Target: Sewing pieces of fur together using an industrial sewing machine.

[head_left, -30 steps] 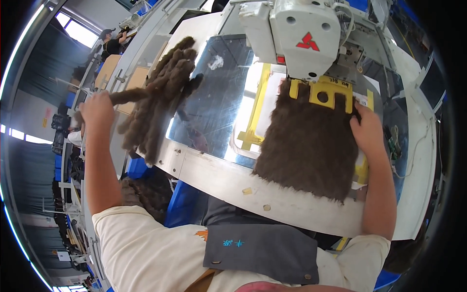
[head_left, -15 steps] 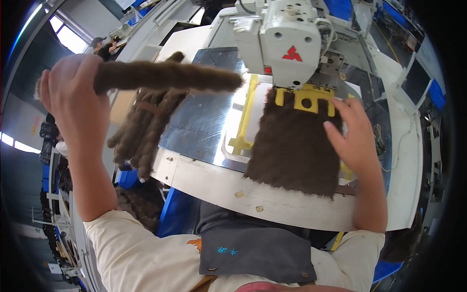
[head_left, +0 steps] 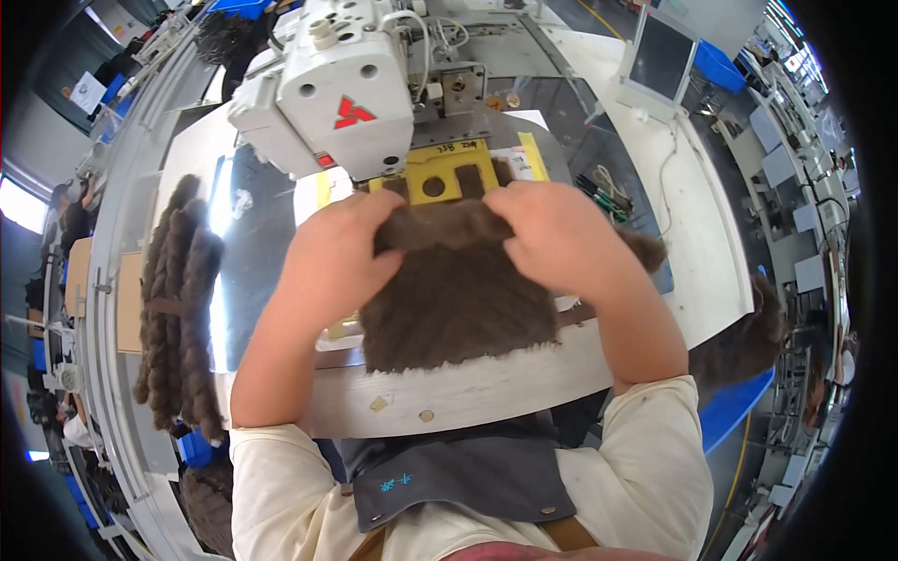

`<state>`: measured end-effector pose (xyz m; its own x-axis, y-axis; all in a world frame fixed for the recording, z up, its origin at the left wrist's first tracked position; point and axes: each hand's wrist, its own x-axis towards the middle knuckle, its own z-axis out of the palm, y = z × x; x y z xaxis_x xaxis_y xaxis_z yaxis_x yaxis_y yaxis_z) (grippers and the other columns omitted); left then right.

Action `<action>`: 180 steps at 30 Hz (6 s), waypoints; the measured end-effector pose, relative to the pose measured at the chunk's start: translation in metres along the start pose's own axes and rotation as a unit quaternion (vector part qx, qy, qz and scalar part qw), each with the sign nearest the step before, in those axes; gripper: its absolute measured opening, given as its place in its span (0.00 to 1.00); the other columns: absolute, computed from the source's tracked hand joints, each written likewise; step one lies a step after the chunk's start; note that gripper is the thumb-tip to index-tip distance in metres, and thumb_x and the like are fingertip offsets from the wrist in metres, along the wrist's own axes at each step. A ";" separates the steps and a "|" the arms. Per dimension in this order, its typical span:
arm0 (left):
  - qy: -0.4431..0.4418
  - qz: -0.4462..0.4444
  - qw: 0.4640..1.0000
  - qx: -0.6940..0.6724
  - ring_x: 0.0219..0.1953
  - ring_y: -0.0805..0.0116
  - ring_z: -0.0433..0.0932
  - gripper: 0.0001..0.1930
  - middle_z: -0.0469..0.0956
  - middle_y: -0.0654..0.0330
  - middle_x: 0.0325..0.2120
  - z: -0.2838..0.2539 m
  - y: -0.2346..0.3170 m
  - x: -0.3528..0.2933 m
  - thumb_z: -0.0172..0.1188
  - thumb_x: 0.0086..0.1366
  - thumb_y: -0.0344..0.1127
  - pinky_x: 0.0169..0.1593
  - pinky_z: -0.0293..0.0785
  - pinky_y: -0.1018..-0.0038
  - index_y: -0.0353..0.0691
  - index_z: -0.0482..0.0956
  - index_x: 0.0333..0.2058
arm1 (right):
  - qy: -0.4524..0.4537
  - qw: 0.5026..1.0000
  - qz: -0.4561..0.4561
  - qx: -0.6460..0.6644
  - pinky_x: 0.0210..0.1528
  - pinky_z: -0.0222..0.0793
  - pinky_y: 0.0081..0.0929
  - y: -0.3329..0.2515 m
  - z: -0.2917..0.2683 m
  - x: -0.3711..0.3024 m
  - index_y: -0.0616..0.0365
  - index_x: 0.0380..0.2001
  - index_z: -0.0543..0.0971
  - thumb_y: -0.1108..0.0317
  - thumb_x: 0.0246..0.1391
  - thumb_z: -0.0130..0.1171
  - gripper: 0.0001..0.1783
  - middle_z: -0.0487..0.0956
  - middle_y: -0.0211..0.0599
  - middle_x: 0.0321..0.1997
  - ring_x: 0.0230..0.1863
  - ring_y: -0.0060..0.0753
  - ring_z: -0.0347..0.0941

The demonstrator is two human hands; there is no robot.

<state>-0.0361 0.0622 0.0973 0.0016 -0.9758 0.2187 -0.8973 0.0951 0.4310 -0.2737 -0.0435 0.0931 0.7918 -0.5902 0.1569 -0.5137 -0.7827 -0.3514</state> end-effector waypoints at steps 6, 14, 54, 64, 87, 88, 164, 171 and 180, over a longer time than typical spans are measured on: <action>-0.031 -0.004 0.966 -0.256 0.43 0.65 0.83 0.23 0.86 0.54 0.41 0.005 -0.046 0.001 0.74 0.57 0.33 0.49 0.76 0.72 0.36 0.81 0.51 | -0.038 0.998 0.040 0.001 0.46 0.73 0.50 0.029 -0.009 0.011 0.64 0.37 0.80 0.74 0.42 0.61 0.14 0.81 0.54 0.33 0.43 0.63 0.77; 0.010 -0.112 0.716 -0.689 0.34 0.67 0.79 0.28 0.83 0.57 0.37 0.053 -0.066 -0.013 0.76 0.59 0.50 0.47 0.77 0.71 0.31 0.81 0.47 | 0.098 0.995 -0.010 0.021 0.42 0.72 0.43 -0.002 0.024 0.017 0.58 0.49 0.79 0.75 0.38 0.68 0.28 0.78 0.45 0.38 0.41 0.55 0.77; 0.151 0.096 0.771 -0.611 0.40 0.60 0.82 0.28 0.83 0.53 0.36 0.036 -0.031 -0.025 0.77 0.58 0.49 0.44 0.77 0.68 0.29 0.82 0.45 | -0.100 0.959 -0.085 0.252 0.40 0.70 0.46 -0.010 0.016 0.017 0.64 0.36 0.78 0.64 0.60 0.63 0.12 0.78 0.50 0.33 0.39 0.60 0.75; 0.124 0.181 0.805 -0.551 0.44 0.60 0.81 0.26 0.83 0.51 0.38 0.047 -0.043 -0.028 0.69 0.66 0.51 0.48 0.77 0.66 0.29 0.80 0.44 | -0.156 0.930 -0.100 0.317 0.38 0.69 0.46 -0.003 0.026 0.020 0.64 0.34 0.78 0.63 0.61 0.62 0.13 0.77 0.52 0.31 0.37 0.60 0.74; 0.045 0.039 0.981 -0.186 0.34 0.48 0.83 0.14 0.82 0.47 0.32 0.056 -0.052 -0.011 0.65 0.63 0.28 0.40 0.78 0.67 0.34 0.78 0.47 | -0.103 0.940 0.296 -0.137 0.41 0.76 0.45 0.165 -0.012 0.004 0.61 0.25 0.83 0.60 0.43 0.74 0.15 0.83 0.51 0.30 0.37 0.55 0.81; 0.048 0.063 0.979 -0.189 0.33 0.47 0.82 0.15 0.82 0.48 0.32 0.062 -0.054 -0.012 0.66 0.63 0.29 0.39 0.78 0.67 0.34 0.78 0.48 | -0.124 0.938 0.289 -0.147 0.39 0.76 0.44 0.172 -0.009 0.003 0.61 0.23 0.82 0.61 0.40 0.76 0.16 0.83 0.51 0.28 0.35 0.56 0.81; -0.004 0.170 0.970 -0.173 0.28 0.51 0.80 0.21 0.80 0.55 0.29 0.063 -0.036 -0.010 0.73 0.59 0.43 0.31 0.74 0.63 0.35 0.79 0.44 | 0.115 0.971 -0.022 0.207 0.26 0.64 0.30 -0.006 0.021 0.009 0.55 0.32 0.70 0.73 0.47 0.74 0.18 0.72 0.36 0.21 0.21 0.40 0.70; -0.018 0.174 0.970 -0.168 0.29 0.50 0.81 0.21 0.80 0.54 0.30 0.064 -0.035 -0.011 0.73 0.59 0.42 0.32 0.75 0.63 0.35 0.80 0.44 | 0.088 0.973 -0.010 0.215 0.27 0.64 0.32 -0.009 0.018 0.010 0.55 0.32 0.70 0.72 0.48 0.73 0.17 0.72 0.37 0.22 0.23 0.42 0.71; -0.022 0.152 0.969 -0.191 0.31 0.51 0.83 0.22 0.82 0.53 0.32 0.061 -0.035 -0.013 0.73 0.60 0.43 0.34 0.77 0.65 0.34 0.79 0.45 | 0.094 0.972 -0.008 0.217 0.26 0.64 0.30 -0.008 0.013 0.009 0.55 0.32 0.71 0.70 0.47 0.73 0.18 0.72 0.35 0.23 0.23 0.38 0.72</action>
<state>-0.0314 0.0597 0.0253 -0.2637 -0.8980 0.3523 -0.6242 0.4373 0.6474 -0.2588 -0.0400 0.0855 0.7028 -0.6369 0.3168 -0.2830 -0.6589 -0.6969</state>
